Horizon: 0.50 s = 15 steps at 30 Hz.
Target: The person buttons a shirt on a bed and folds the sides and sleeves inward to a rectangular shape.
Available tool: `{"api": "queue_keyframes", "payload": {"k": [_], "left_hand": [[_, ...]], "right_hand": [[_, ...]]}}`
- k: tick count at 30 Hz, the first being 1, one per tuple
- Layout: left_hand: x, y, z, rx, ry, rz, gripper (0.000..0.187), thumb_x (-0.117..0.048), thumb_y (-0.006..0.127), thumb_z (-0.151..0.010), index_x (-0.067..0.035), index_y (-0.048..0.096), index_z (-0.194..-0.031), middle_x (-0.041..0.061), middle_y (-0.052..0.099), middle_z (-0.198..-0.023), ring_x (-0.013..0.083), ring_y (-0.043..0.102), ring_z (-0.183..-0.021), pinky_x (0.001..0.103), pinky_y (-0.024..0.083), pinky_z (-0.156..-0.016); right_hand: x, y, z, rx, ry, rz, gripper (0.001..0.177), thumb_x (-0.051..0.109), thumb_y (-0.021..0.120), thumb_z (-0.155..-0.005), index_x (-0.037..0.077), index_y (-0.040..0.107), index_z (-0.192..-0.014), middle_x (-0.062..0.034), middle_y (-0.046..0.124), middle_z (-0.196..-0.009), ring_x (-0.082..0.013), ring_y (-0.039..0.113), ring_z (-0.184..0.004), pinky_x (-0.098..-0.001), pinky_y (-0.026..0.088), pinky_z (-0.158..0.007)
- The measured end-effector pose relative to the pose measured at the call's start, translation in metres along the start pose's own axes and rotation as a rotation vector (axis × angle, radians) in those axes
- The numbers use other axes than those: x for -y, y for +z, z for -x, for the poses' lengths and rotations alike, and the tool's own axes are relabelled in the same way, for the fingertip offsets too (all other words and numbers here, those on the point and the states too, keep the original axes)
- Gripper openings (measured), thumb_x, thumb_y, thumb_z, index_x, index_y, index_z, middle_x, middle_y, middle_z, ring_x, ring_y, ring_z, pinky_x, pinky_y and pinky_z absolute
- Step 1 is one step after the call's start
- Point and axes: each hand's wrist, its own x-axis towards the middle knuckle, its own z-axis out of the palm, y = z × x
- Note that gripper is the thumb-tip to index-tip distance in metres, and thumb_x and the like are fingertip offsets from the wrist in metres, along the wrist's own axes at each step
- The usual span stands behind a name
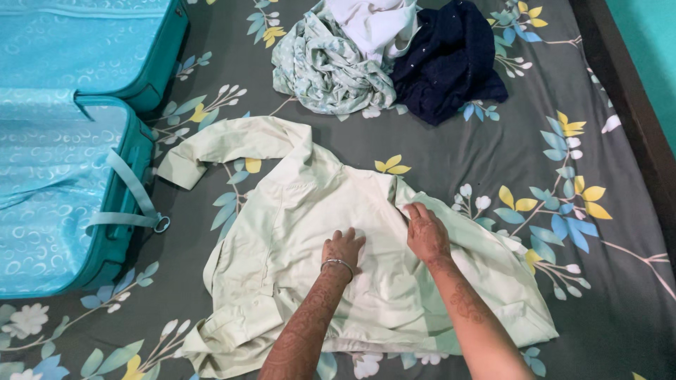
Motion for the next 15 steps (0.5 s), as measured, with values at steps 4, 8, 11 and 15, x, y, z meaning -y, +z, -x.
{"api": "queue_keyframes", "payload": {"k": [4, 8, 11, 15], "left_hand": [[-0.014, -0.008, -0.03, 0.021, -0.049, 0.034, 0.031, -0.031, 0.069, -0.094, -0.018, 0.069, -0.123, 0.006, 0.059, -0.133, 0.0277, 0.058, -0.123, 0.046, 0.051, -0.098], [-0.034, -0.015, -0.064, -0.386, 0.03, 0.153, 0.023, -0.013, 0.059, -0.095, -0.012, 0.071, -0.115, 0.007, 0.066, -0.121, 0.0271, 0.066, -0.112, 0.044, 0.055, -0.092], [-0.055, -0.035, -0.098, -0.708, 0.173, 0.248, 0.045, 0.001, 0.057, -0.082, -0.004, 0.065, -0.126, 0.01, 0.063, -0.135, 0.0313, 0.067, -0.103, 0.042, 0.058, -0.083], [-0.067, -0.057, -0.139, -0.556, 0.064, 0.238, 0.06, 0.001, 0.056, -0.085, -0.002, 0.053, -0.145, 0.018, 0.054, -0.143, 0.0389, 0.068, -0.102, 0.046, 0.058, -0.079]], "right_hand": [[-0.002, -0.042, -0.026, 0.345, -0.015, 0.087, 0.081, -0.003, 0.057, -0.085, 0.02, 0.032, -0.159, -0.0012, 0.033, -0.17, -0.0283, 0.064, -0.114, -0.0426, 0.055, -0.095], [-0.029, -0.044, -0.046, 0.21, -0.128, 0.136, 0.049, 0.026, 0.066, -0.094, 0.017, 0.052, -0.14, -0.0051, 0.064, -0.125, -0.0276, 0.064, -0.111, -0.0434, 0.056, -0.092], [-0.06, -0.061, -0.061, 0.148, -0.262, 0.234, 0.042, 0.035, 0.068, -0.089, 0.014, 0.063, -0.125, -0.0025, 0.07, -0.112, -0.0242, 0.064, -0.108, -0.0414, 0.054, -0.093], [-0.105, -0.098, -0.077, 0.131, -0.396, 0.23, 0.032, 0.036, 0.071, -0.079, 0.013, 0.073, -0.102, -0.0014, 0.071, -0.103, -0.0218, 0.061, -0.106, -0.0409, 0.05, -0.094]]}}
